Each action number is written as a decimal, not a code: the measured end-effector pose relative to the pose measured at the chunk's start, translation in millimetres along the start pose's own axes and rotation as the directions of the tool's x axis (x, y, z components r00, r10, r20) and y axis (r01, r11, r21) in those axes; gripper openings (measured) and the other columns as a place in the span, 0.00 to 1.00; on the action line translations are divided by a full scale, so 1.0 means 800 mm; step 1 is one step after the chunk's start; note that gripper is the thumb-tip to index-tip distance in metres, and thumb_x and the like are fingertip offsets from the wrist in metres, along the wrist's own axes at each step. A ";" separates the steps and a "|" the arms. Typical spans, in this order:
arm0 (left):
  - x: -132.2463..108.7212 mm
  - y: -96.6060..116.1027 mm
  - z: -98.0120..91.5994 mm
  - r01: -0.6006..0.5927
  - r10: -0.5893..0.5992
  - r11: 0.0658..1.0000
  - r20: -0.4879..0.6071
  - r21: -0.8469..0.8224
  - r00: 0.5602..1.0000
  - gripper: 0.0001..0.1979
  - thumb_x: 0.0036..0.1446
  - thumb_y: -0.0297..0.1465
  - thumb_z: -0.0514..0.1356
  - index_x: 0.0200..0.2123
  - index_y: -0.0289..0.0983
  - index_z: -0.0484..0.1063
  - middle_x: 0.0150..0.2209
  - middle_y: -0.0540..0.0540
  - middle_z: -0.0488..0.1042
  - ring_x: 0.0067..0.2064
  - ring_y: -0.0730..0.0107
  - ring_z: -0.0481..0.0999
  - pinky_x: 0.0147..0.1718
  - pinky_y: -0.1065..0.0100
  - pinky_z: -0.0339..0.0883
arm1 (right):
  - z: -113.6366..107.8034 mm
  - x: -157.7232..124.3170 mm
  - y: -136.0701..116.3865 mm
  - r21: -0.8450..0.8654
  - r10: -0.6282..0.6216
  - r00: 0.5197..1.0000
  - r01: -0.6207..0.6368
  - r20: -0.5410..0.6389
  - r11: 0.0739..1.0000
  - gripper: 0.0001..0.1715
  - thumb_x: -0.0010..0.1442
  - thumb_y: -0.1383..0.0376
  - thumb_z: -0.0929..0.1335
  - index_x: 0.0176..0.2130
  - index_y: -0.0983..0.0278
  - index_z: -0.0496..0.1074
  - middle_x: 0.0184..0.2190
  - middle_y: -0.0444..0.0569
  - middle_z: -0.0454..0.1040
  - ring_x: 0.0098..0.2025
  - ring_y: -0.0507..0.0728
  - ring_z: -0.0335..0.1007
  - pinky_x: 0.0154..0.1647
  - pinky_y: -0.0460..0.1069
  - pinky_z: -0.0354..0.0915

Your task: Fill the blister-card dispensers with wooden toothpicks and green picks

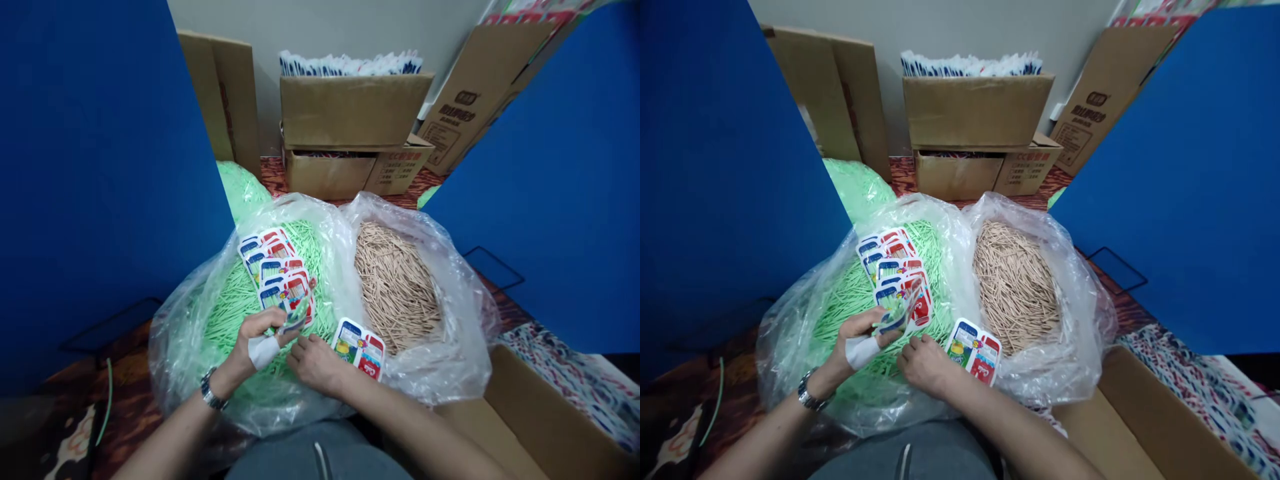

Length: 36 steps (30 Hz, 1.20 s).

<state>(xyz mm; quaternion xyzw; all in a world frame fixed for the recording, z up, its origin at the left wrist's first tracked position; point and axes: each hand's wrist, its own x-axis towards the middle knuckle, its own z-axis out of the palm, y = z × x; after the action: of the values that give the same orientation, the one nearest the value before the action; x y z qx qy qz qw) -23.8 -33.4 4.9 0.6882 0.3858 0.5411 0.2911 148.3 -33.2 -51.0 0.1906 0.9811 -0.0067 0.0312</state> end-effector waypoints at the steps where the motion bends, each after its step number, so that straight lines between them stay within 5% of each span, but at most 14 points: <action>1: 0.000 0.001 0.000 -0.008 0.009 1.000 0.015 -0.024 1.000 0.04 0.51 0.26 0.66 0.26 0.35 0.73 0.25 0.49 0.73 0.27 0.72 0.71 0.28 0.71 0.65 | -0.002 -0.001 0.001 0.004 0.006 1.000 -0.006 0.003 1.000 0.09 0.65 0.67 0.60 0.36 0.65 0.67 0.32 0.49 0.72 0.35 0.58 0.66 0.32 0.52 0.62; 6: -0.003 -0.001 -0.003 0.045 -0.042 0.996 0.029 -0.081 0.999 0.05 0.50 0.28 0.66 0.25 0.35 0.74 0.22 0.49 0.72 0.25 0.72 0.70 0.25 0.71 0.65 | -0.031 -0.022 0.015 0.085 0.042 0.999 -0.040 -0.016 0.996 0.07 0.64 0.69 0.61 0.36 0.64 0.68 0.32 0.49 0.72 0.35 0.57 0.67 0.32 0.50 0.63; 10: -0.003 0.000 -0.006 0.136 -0.134 0.989 0.041 -0.060 0.990 0.07 0.50 0.31 0.66 0.24 0.35 0.74 0.23 0.48 0.72 0.25 0.71 0.70 0.25 0.70 0.65 | -0.082 -0.053 0.031 0.526 0.198 0.947 -0.038 -0.252 0.849 0.14 0.62 0.72 0.61 0.47 0.62 0.65 0.35 0.48 0.72 0.37 0.54 0.68 0.37 0.48 0.65; 12: -0.002 0.001 -0.004 0.160 -0.158 0.985 0.041 -0.062 0.987 0.08 0.51 0.32 0.66 0.24 0.35 0.73 0.24 0.48 0.73 0.26 0.70 0.71 0.25 0.70 0.65 | -0.109 -0.063 0.035 0.742 0.426 0.816 0.006 -0.391 0.671 0.23 0.62 0.71 0.62 0.55 0.58 0.58 0.35 0.45 0.71 0.35 0.52 0.68 0.37 0.47 0.66; 14: -0.001 0.001 -0.001 0.184 -0.181 0.981 0.054 -0.060 0.982 0.09 0.51 0.33 0.66 0.24 0.34 0.73 0.24 0.47 0.73 0.25 0.71 0.70 0.25 0.71 0.64 | -0.133 -0.065 0.035 0.833 0.615 0.618 0.121 -0.489 0.540 0.26 0.61 0.71 0.64 0.57 0.55 0.56 0.34 0.44 0.69 0.34 0.51 0.68 0.36 0.47 0.67; 17: -0.001 0.000 0.008 0.202 -0.197 0.978 0.085 -0.051 0.977 0.10 0.52 0.32 0.65 0.23 0.34 0.71 0.24 0.48 0.72 0.25 0.72 0.69 0.25 0.71 0.64 | -0.158 -0.054 0.033 0.789 0.692 0.379 0.287 -0.614 0.543 0.23 0.61 0.72 0.65 0.53 0.54 0.59 0.35 0.45 0.69 0.37 0.52 0.69 0.37 0.49 0.68; 19: 0.000 0.000 0.014 0.196 -0.190 0.979 0.104 -0.053 0.976 0.11 0.52 0.32 0.65 0.22 0.34 0.70 0.23 0.49 0.71 0.25 0.73 0.68 0.26 0.71 0.63 | -0.166 -0.042 0.033 0.738 0.663 0.324 0.320 -0.675 0.595 0.22 0.60 0.72 0.65 0.51 0.54 0.61 0.35 0.45 0.69 0.38 0.53 0.69 0.39 0.51 0.69; 23: -0.001 0.000 0.019 0.181 -0.170 0.981 0.138 -0.076 0.976 0.11 0.52 0.31 0.65 0.21 0.34 0.69 0.23 0.50 0.70 0.26 0.74 0.68 0.26 0.72 0.62 | -0.166 -0.028 0.036 0.671 0.578 0.354 0.265 -0.735 0.692 0.22 0.58 0.73 0.66 0.50 0.54 0.63 0.36 0.46 0.71 0.41 0.55 0.68 0.42 0.54 0.68; 29: 0.001 0.003 0.016 0.195 -0.181 0.978 0.173 -0.072 0.968 0.10 0.54 0.32 0.64 0.24 0.34 0.69 0.25 0.49 0.71 0.27 0.72 0.68 0.28 0.71 0.63 | -0.165 -0.034 0.039 0.459 0.325 0.622 0.062 -0.712 0.886 0.19 0.57 0.72 0.66 0.47 0.55 0.69 0.36 0.46 0.74 0.41 0.57 0.69 0.50 0.60 0.64; 31: 0.004 0.007 0.015 0.195 -0.178 0.977 0.182 -0.080 0.967 0.10 0.54 0.32 0.64 0.24 0.34 0.70 0.25 0.49 0.71 0.27 0.73 0.68 0.28 0.71 0.63 | -0.163 -0.041 0.045 0.429 0.309 0.629 0.043 -0.713 0.902 0.18 0.57 0.68 0.67 0.47 0.55 0.70 0.44 0.48 0.72 0.48 0.60 0.66 0.54 0.63 0.61; 34: 0.006 0.013 0.013 0.211 -0.187 0.971 0.193 -0.109 0.963 0.09 0.53 0.30 0.64 0.24 0.34 0.70 0.25 0.49 0.72 0.28 0.72 0.70 0.29 0.71 0.64 | -0.149 -0.049 0.063 0.583 0.490 0.564 -0.018 -0.665 0.812 0.22 0.61 0.65 0.65 0.55 0.56 0.65 0.54 0.52 0.66 0.57 0.61 0.60 0.57 0.63 0.58; 36: 0.006 0.014 0.014 0.229 -0.202 0.966 0.197 -0.124 0.959 0.09 0.53 0.30 0.65 0.23 0.34 0.70 0.25 0.49 0.72 0.28 0.72 0.70 0.29 0.71 0.64 | -0.131 -0.049 0.076 0.768 0.606 0.613 0.000 -0.506 0.641 0.22 0.64 0.64 0.62 0.57 0.58 0.61 0.52 0.53 0.68 0.55 0.58 0.63 0.55 0.59 0.62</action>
<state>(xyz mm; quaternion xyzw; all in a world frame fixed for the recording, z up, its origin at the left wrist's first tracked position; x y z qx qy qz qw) -10.3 -34.9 13.7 0.6656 0.3898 0.4672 0.4321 201.4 11.3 56.2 0.3524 0.7725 -0.2971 -0.4368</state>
